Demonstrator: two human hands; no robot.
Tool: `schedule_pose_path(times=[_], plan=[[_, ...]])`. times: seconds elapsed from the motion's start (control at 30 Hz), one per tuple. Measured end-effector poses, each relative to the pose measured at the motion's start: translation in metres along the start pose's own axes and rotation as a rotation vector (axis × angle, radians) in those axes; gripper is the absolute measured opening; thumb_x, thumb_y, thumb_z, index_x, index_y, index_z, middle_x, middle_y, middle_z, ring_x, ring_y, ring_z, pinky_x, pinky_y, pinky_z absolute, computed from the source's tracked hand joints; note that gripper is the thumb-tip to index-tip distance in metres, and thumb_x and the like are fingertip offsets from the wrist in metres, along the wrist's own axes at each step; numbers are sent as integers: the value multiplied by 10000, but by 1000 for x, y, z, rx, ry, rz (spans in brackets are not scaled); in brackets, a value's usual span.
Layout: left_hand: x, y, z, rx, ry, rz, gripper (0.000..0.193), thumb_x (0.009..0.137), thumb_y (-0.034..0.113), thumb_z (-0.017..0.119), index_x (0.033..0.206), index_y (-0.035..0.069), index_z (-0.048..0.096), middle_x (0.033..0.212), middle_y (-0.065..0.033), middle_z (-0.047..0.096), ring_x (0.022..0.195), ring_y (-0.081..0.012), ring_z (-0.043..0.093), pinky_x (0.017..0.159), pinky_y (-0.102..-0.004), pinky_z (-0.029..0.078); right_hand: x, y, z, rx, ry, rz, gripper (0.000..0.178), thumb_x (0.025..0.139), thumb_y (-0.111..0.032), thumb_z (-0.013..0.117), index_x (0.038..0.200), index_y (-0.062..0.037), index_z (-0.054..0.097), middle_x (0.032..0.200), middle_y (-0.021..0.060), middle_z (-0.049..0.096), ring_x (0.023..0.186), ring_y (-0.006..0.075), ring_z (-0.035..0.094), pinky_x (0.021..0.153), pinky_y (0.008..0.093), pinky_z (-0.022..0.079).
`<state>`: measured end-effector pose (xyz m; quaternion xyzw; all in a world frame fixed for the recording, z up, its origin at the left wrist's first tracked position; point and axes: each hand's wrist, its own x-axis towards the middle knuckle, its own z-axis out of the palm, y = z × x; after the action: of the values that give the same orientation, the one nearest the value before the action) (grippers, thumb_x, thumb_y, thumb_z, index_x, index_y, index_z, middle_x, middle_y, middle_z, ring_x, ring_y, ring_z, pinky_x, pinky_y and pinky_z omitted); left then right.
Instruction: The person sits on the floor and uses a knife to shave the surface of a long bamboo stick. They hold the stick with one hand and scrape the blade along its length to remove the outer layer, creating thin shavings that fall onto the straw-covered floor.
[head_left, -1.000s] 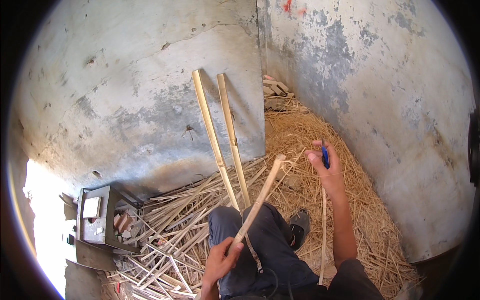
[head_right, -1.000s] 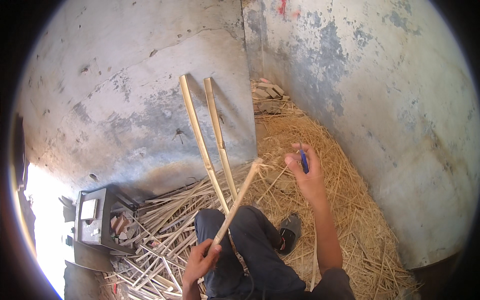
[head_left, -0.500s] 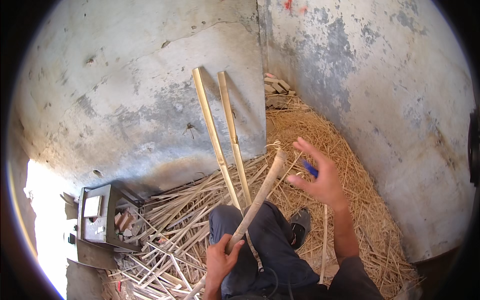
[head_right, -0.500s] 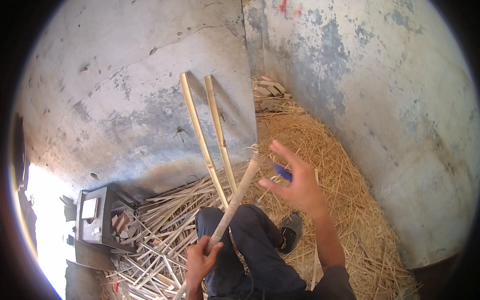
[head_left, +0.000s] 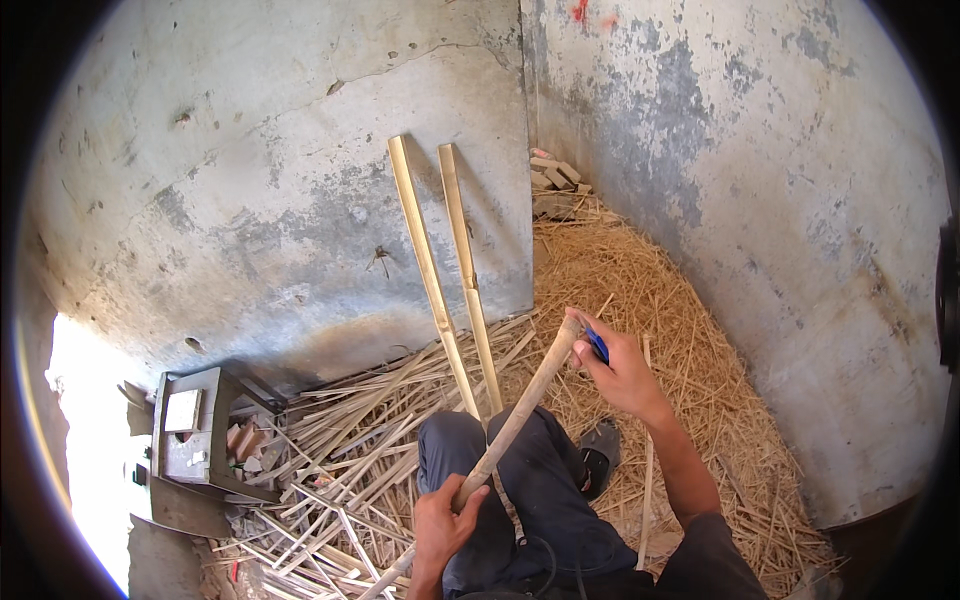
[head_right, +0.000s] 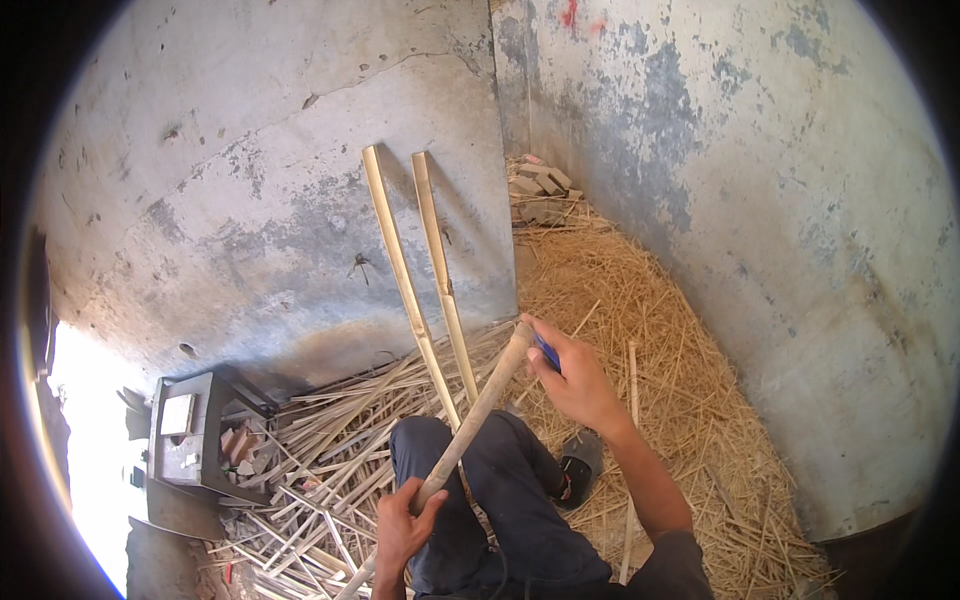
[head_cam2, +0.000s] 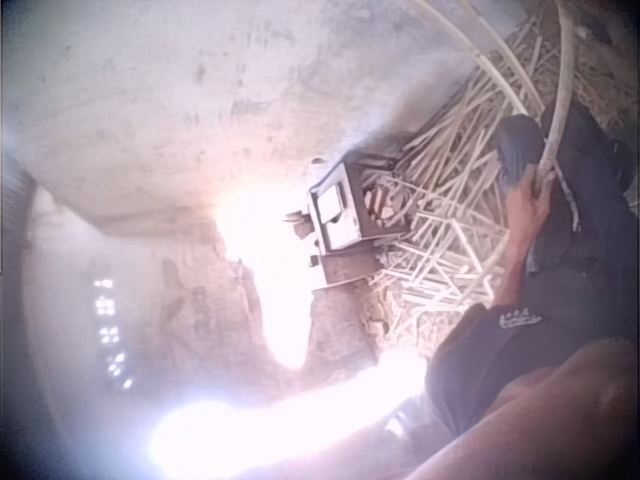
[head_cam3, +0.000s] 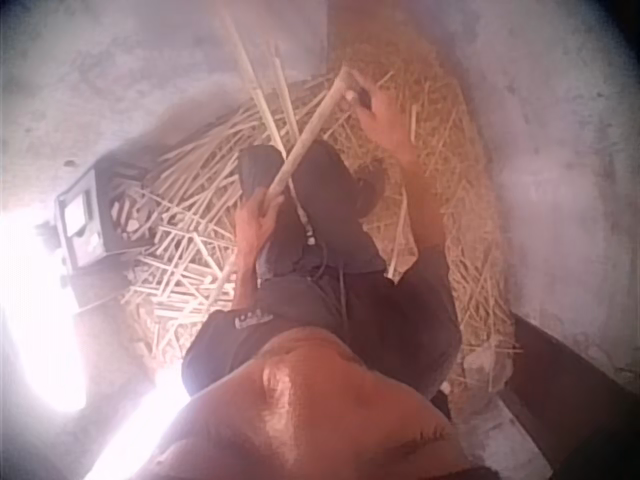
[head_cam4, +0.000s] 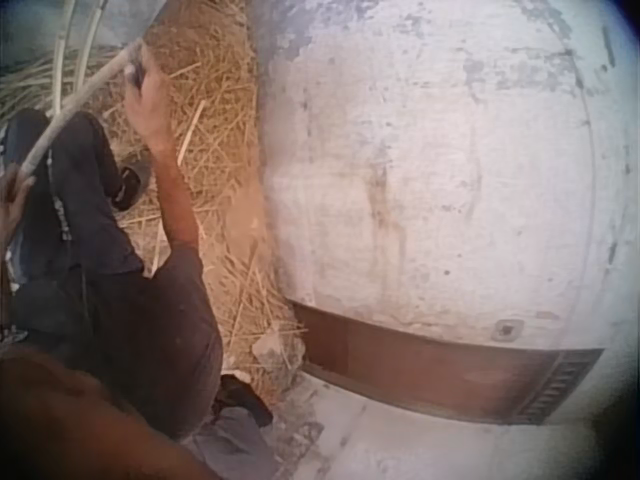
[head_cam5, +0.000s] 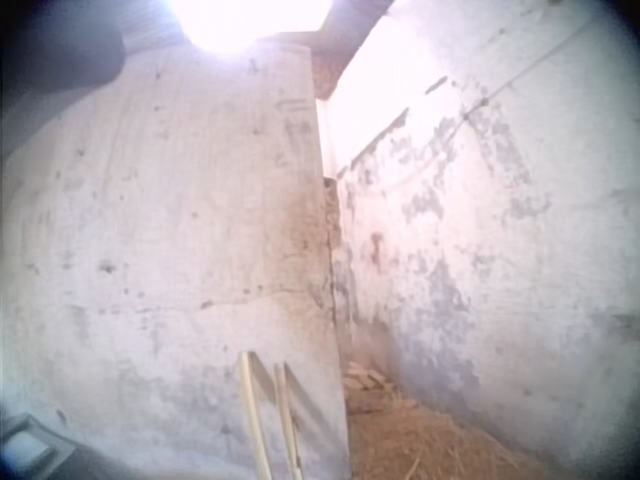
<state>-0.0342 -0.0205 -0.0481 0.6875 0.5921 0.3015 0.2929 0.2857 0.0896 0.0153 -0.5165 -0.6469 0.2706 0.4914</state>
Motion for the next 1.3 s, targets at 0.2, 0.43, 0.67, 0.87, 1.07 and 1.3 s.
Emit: schedule_pose_path(times=[0.2, 0.43, 0.67, 0.87, 1.07, 1.3], plan=[[-4, 1, 3, -53, 22, -8, 301, 965, 270, 855, 925, 11, 707, 545, -109, 520, 465, -181, 490, 498, -366, 392, -5, -16, 7, -268, 60, 61, 419, 1052, -99, 658, 1447, 42, 634, 929, 282, 717, 855, 364, 755, 800, 428, 567], [-9, -7, 12, -6, 49, 37, 298, 963, 267, 854, 921, 12, 706, 545, -128, 556, 441, -233, 546, 488, -377, 419, -12, -1, 16, -325, 148, -37, 434, 992, -36, 691, 1401, 97, 633, 1102, 323, 732, 1011, 486, 730, 896, 484, 573], [-17, -10, 14, -34, 60, 15, 290, 963, 259, 852, 926, 9, 709, 547, -134, 565, 443, -244, 563, 489, -382, 428, -15, -6, 14, -487, 89, -96, 438, 959, -20, 693, 1378, 94, 637, 1157, 298, 711, 1081, 473, 697, 937, 508, 550], [-14, -4, 11, -75, 74, 20, 286, 966, 246, 848, 920, 6, 699, 559, -142, 580, 455, -246, 586, 500, -375, 441, -11, -10, 21, -500, 107, -99, 308, 931, -18, 702, 1225, 68, 665, 1081, 276, 700, 993, 481, 685, 859, 511, 543], [-10, 0, -2, -113, 76, 42, 283, 971, 233, 842, 911, 7, 684, 552, -132, 558, 446, -247, 543, 491, -377, 409, -1, -12, 19, -589, 100, -187, 319, 889, -13, 720, 1206, 8, 694, 1007, 221, 737, 848, 449, 718, 736, 505, 562], [-12, 6, -14, -188, 1, -24, 305, 978, 247, 840, 895, 1, 679, 571, -114, 527, 487, -177, 487, 507, -365, 381, 11, -11, -4, -615, -36, -351, 285, 835, -20, 712, 1116, -63, 724, 907, 160, 762, 769, 393, 746, 669, 466, 581]])
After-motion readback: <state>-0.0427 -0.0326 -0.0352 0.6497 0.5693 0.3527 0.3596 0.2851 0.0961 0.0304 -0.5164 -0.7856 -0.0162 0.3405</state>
